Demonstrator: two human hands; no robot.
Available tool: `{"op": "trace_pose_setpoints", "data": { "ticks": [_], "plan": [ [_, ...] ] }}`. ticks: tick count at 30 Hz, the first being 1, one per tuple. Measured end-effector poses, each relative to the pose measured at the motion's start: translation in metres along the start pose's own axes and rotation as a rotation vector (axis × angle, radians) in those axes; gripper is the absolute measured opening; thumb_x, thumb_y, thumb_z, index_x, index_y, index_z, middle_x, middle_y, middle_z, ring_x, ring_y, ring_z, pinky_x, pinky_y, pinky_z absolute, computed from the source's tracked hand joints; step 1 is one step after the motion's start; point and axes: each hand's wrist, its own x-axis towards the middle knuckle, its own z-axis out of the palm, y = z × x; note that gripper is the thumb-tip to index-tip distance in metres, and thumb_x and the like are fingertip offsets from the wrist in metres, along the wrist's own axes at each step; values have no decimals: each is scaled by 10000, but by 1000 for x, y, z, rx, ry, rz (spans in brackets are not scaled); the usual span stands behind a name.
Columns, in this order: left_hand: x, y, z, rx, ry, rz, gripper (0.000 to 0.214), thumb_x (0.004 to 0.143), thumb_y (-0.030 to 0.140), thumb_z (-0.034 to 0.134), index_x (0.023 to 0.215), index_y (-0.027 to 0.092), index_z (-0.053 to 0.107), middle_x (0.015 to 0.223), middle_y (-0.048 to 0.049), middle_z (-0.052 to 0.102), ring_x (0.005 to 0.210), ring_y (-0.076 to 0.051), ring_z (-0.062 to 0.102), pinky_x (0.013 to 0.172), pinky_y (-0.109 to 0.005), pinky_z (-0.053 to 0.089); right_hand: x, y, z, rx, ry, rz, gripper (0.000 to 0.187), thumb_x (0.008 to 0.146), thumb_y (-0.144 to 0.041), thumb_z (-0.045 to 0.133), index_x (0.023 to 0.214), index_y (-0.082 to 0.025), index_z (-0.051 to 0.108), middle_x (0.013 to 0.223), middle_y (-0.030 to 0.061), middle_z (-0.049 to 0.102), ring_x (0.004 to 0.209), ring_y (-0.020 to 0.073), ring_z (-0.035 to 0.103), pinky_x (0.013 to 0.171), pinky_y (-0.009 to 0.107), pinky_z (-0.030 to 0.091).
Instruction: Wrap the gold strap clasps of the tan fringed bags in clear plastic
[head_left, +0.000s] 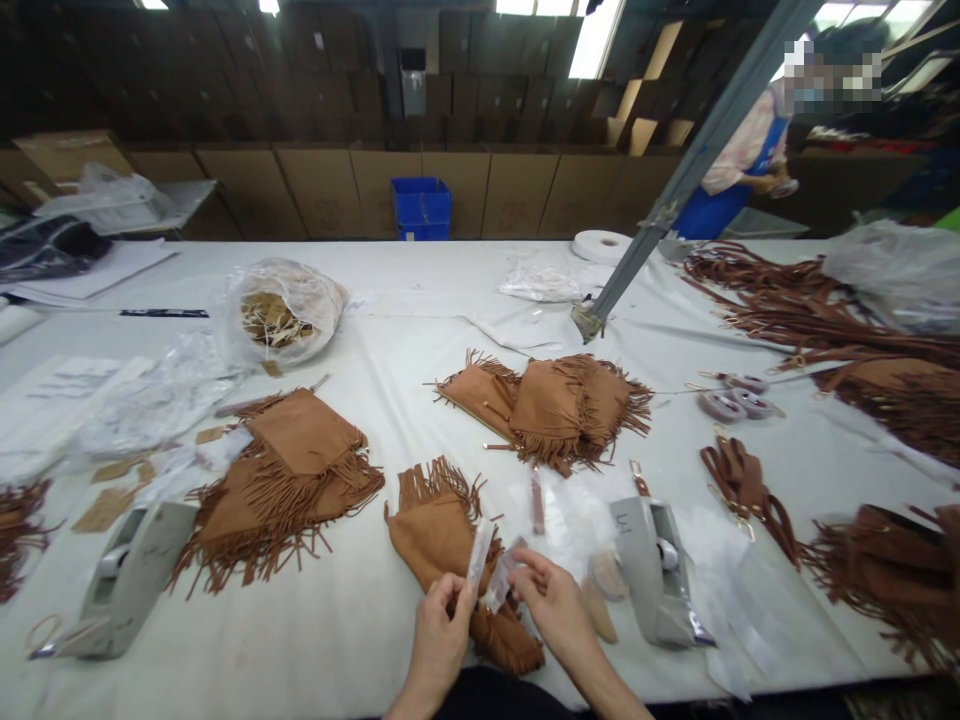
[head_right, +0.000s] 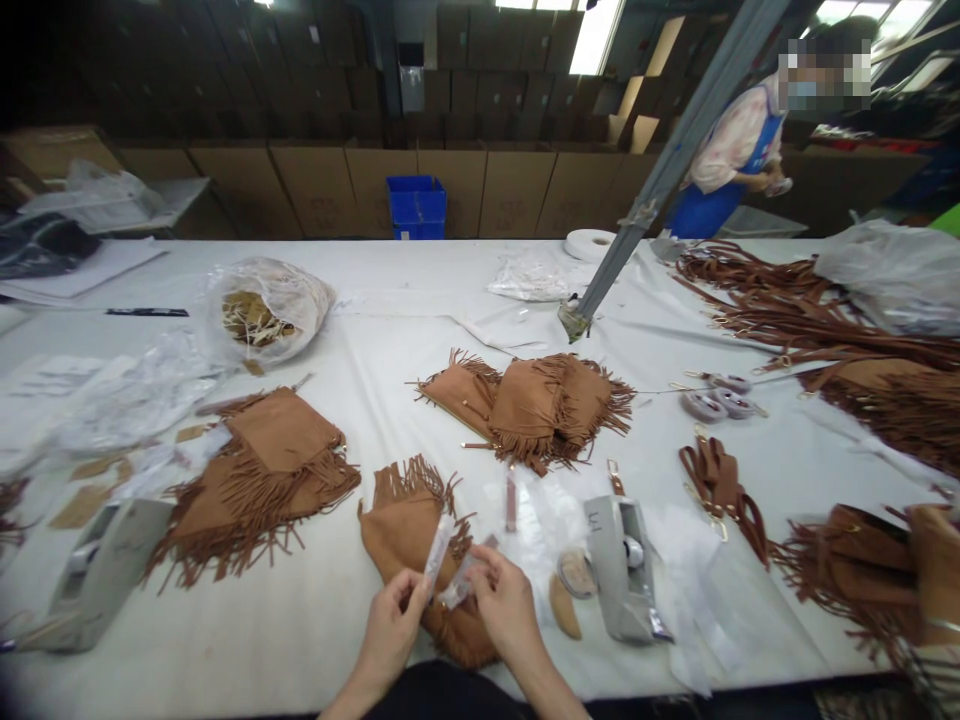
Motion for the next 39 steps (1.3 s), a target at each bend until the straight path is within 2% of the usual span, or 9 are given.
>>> {"op": "trace_pose_setpoints", "data": {
  "ticks": [3,7,10,13,17,24,31,35,39],
  "plan": [
    [-1,1,0,106,40,56,355,894,451,445,706,184,585,691,-28,570,711,-194,536,681,-293,376,-10,-4,14,166,-113,60,416,661,-343,685,1020,-144,621,627,12,661,594,196,609,617,313,482],
    [-3,1,0,183,45,126,300,913,367,430,729,195,593,719,-43,566,729,-206,534,688,-308,374,-11,-10,32,291,-247,40,432,607,-369,765,949,-141,630,620,-6,625,604,162,579,587,257,436],
    [-3,0,-3,201,49,168,295,922,331,407,719,200,578,707,-42,546,730,-209,524,682,-311,378,-9,-13,35,350,-289,10,443,590,-395,798,922,-162,619,699,7,633,659,161,587,629,255,440],
    [-2,-2,-6,194,28,202,300,927,314,391,700,206,556,703,-41,544,731,-207,517,683,-310,383,-10,-16,34,378,-331,-16,508,606,-416,802,1009,-188,593,840,37,656,755,178,603,720,286,456],
    [0,-3,-7,168,26,207,298,922,313,403,677,208,537,699,-35,543,722,-200,519,681,-305,388,-13,-17,32,368,-333,-36,544,633,-437,789,1069,-197,570,899,51,650,853,211,604,798,324,459],
    [3,-4,-10,161,-10,170,299,913,339,426,671,206,540,694,-30,538,703,-191,514,661,-292,381,-11,-14,37,383,-350,-28,463,683,-464,747,1020,-198,574,915,60,653,908,226,601,852,351,449],
    [1,-1,-11,147,7,169,292,897,331,460,655,205,567,673,-24,544,700,-188,520,664,-286,380,-7,-6,40,399,-283,30,413,662,-482,753,889,-178,590,810,41,635,789,197,590,756,313,459],
    [7,4,-13,103,-29,96,252,874,326,495,677,194,581,683,-28,605,714,-193,555,675,-285,384,-6,-3,45,494,-277,25,330,683,-410,730,864,-176,583,818,23,622,723,150,545,679,262,427],
    [13,7,-15,-60,-107,-4,201,845,311,524,687,187,526,659,-7,632,654,-166,572,637,-260,393,-6,-12,47,541,-306,52,209,674,-306,674,798,-178,565,748,-3,606,623,115,462,590,234,375]
  ]
}}
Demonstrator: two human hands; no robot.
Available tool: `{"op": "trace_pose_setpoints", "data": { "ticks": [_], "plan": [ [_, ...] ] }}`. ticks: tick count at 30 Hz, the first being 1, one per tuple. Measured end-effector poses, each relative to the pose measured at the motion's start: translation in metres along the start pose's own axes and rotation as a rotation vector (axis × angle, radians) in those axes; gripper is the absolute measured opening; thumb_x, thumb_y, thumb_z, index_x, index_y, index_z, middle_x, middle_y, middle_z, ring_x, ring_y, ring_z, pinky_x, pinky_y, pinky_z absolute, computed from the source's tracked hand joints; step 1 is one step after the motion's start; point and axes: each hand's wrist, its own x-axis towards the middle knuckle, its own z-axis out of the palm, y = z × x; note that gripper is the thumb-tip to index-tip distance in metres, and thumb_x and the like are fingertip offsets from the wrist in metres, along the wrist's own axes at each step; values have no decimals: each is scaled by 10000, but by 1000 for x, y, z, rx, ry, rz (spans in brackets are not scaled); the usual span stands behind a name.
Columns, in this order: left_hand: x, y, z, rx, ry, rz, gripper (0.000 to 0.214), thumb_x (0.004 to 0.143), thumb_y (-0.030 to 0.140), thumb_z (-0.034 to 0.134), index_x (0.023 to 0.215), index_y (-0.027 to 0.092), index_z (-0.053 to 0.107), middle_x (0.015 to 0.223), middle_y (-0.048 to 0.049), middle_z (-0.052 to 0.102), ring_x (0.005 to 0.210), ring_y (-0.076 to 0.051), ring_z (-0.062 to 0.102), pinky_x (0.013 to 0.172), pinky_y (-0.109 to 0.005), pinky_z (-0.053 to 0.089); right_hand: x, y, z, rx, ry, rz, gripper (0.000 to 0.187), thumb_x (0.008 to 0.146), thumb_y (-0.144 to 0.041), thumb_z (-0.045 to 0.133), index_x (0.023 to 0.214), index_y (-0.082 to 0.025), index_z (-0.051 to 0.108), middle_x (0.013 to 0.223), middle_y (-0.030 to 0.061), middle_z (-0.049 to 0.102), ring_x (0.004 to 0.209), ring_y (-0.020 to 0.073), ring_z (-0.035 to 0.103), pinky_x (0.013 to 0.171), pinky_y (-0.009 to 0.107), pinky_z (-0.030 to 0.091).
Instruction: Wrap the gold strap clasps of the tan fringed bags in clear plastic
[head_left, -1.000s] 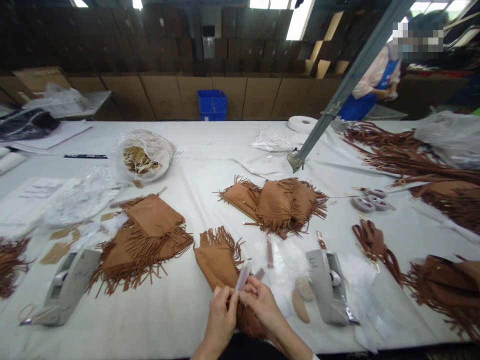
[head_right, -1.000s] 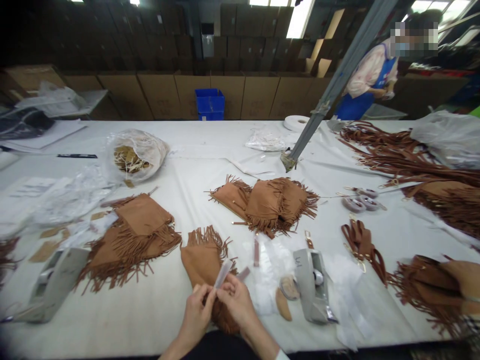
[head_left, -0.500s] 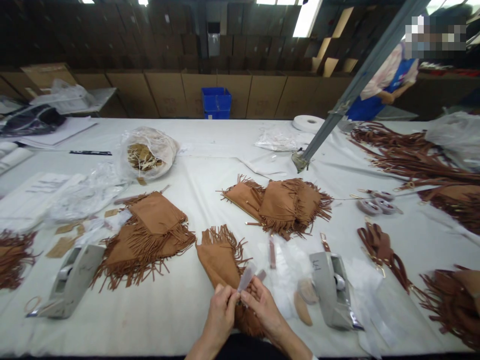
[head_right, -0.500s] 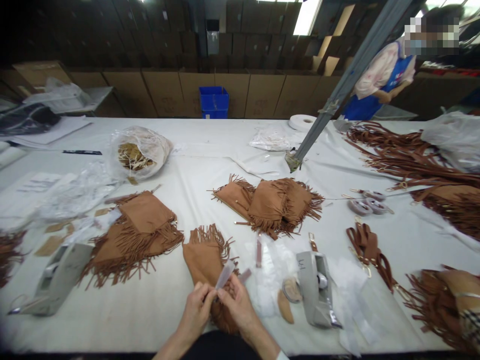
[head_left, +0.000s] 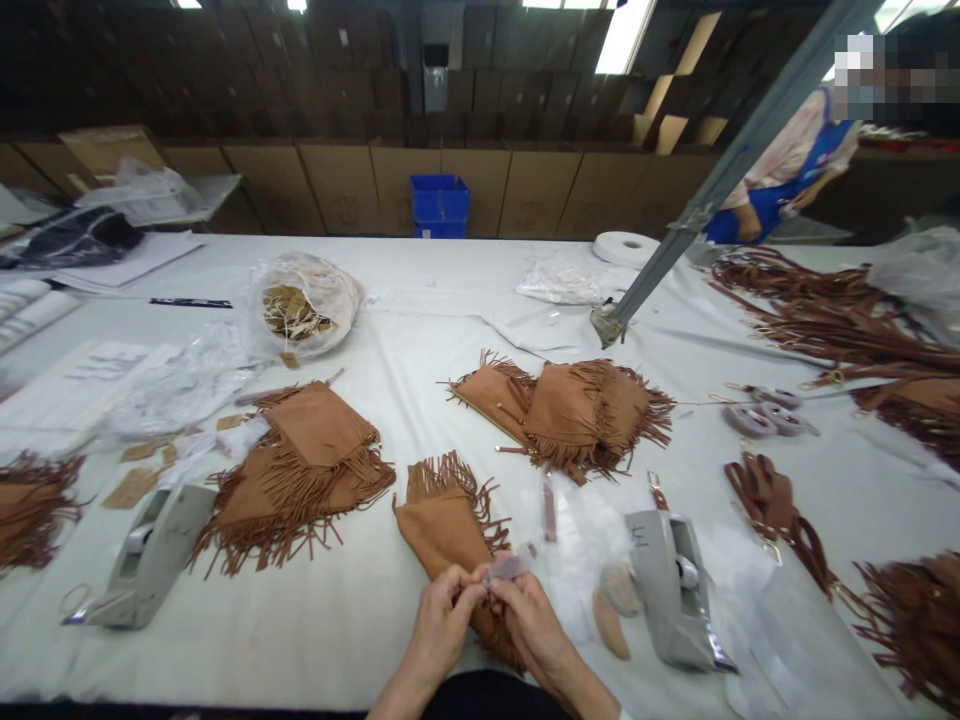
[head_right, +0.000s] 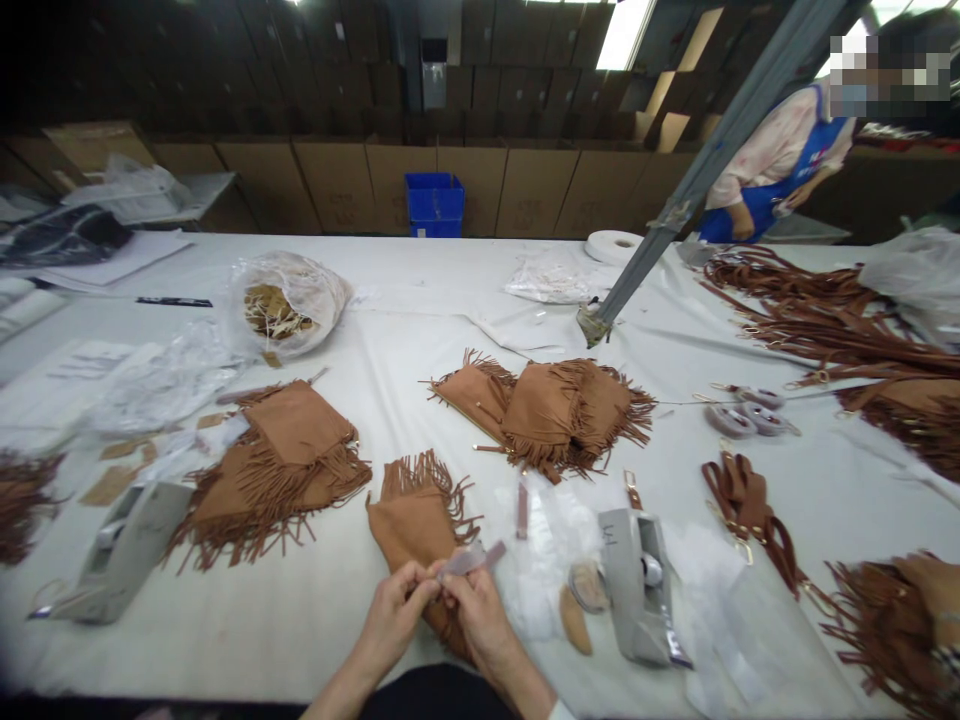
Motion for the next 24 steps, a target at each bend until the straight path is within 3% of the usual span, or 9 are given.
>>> {"op": "trace_pose_setpoints", "data": {
  "ticks": [2,5,9,12,15,17,20,22,24],
  "plan": [
    [2,0,-3,-96,-20,-39,127,810,272,566,765,202,470,587,49,586,564,-131,532,578,-233,367,0,-6,3,11,-14,41,146,671,-274,630,748,-179,551,699,-16,583,574,100,420,558,228,352],
    [2,3,-10,-202,-103,-61,258,767,204,608,912,221,396,583,94,558,537,-105,494,564,-213,353,0,-11,9,10,-24,94,138,691,-294,605,724,-188,523,618,-42,521,512,85,369,503,219,307],
    [-3,11,-18,-238,-295,-35,374,754,176,643,1047,202,412,730,42,620,648,-109,531,638,-226,389,0,-1,17,-51,-16,91,319,763,-453,617,657,-201,454,506,-72,427,470,79,353,479,209,285],
    [-7,10,-16,-265,-335,-21,407,752,187,654,1102,184,447,764,22,621,686,-118,543,666,-240,400,2,8,20,-114,59,54,420,783,-550,602,621,-200,435,431,-88,372,430,71,337,475,207,302],
    [-7,2,-15,-321,-252,-40,512,780,268,649,1223,163,414,724,26,599,678,-125,535,673,-252,405,6,2,14,-64,66,108,410,771,-602,595,792,-200,521,475,-71,498,418,85,426,462,210,339],
    [-4,-4,-20,-362,-194,-57,590,799,360,638,1290,147,390,682,35,576,661,-125,527,662,-251,399,9,-10,3,4,81,149,482,761,-607,604,1033,-218,519,677,-9,662,524,127,574,515,235,423],
    [1,-9,-33,-404,-281,-93,545,773,458,654,1184,116,549,669,12,582,636,-119,516,620,-236,380,12,-29,-22,17,223,134,562,753,-556,645,1174,-232,463,954,70,714,686,170,668,626,282,498],
    [3,-11,-40,-417,-334,-132,479,719,476,706,1011,101,647,651,-1,594,597,-104,498,584,-220,360,11,-34,-39,-18,317,128,519,746,-511,671,1133,-214,494,933,85,722,656,170,667,625,287,507],
    [4,-14,-42,-442,-289,-171,431,666,462,757,886,105,658,613,12,585,554,-86,478,558,-205,345,8,-30,-54,-56,368,153,462,738,-478,688,1070,-197,534,857,84,726,606,159,654,584,269,502]
  ]
}}
